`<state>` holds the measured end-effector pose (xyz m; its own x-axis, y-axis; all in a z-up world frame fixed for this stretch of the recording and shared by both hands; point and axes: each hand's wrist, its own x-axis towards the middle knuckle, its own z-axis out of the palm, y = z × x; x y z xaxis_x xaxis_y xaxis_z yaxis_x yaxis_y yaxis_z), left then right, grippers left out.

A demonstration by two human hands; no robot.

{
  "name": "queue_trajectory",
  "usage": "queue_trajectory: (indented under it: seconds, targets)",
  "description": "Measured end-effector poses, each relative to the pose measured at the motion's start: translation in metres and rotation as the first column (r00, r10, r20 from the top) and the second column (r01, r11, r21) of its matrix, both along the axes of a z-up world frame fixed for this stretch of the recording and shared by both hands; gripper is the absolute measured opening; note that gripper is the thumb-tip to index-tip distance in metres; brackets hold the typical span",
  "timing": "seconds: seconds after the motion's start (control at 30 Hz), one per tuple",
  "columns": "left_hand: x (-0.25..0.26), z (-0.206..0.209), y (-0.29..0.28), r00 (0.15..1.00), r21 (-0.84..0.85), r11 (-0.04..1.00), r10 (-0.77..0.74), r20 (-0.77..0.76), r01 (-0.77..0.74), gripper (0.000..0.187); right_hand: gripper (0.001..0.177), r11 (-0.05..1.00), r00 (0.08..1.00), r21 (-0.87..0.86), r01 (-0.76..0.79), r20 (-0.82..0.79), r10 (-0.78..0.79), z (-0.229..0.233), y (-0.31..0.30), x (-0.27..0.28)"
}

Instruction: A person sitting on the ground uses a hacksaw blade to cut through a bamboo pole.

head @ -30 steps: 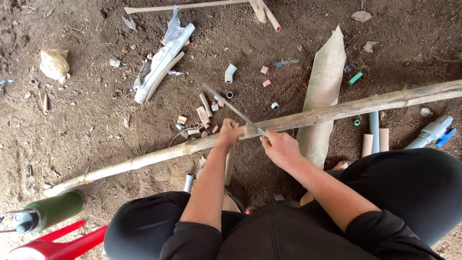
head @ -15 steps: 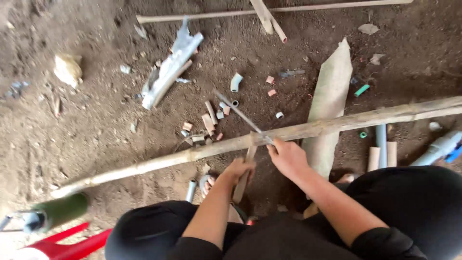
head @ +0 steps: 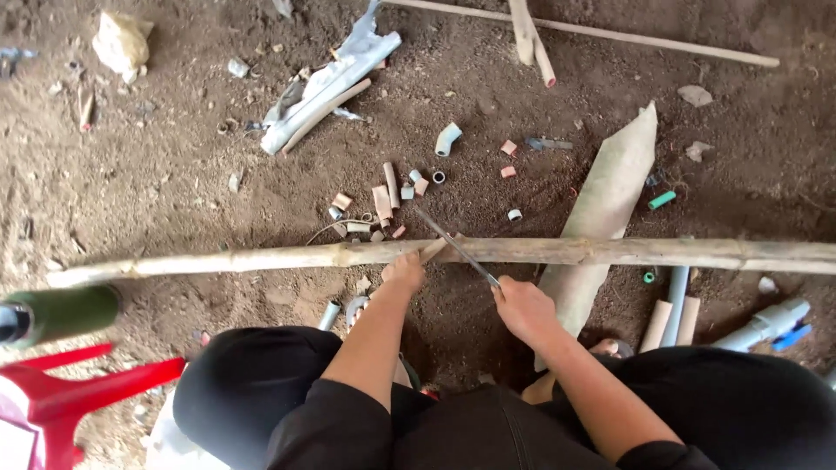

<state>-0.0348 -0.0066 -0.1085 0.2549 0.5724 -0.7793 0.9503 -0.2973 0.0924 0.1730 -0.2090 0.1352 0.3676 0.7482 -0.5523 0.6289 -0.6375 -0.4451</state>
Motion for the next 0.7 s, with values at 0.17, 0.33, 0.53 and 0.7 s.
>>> queue_trajectory:
  seconds: [0.17,0.33,0.53,0.7]
  targets:
    - [0.000,0.051,-0.001,0.999,-0.001,1.000,0.011,0.031,-0.011,0.046,0.033,0.997,0.999,-0.069,-0.030,0.030,0.032,0.000,0.002,-0.001]
    - [0.005,0.079,0.000,0.997,-0.044,0.997,0.061,0.044,-0.059,0.047,0.032,0.996,0.999,-0.086,-0.036,0.025,0.038,-0.007,0.000,0.000]
    - [0.003,0.106,-0.002,0.998,-0.057,0.997,0.060,0.034,-0.058,0.056,0.031,0.996,0.997,-0.036,-0.081,0.007,0.081,-0.002,-0.002,-0.002]
    - [0.006,0.095,-0.001,1.000,-0.038,0.999,-0.022,-0.001,0.022,0.049,0.031,0.982,0.972,-0.054,-0.182,0.144,0.188,0.004,-0.007,-0.007]
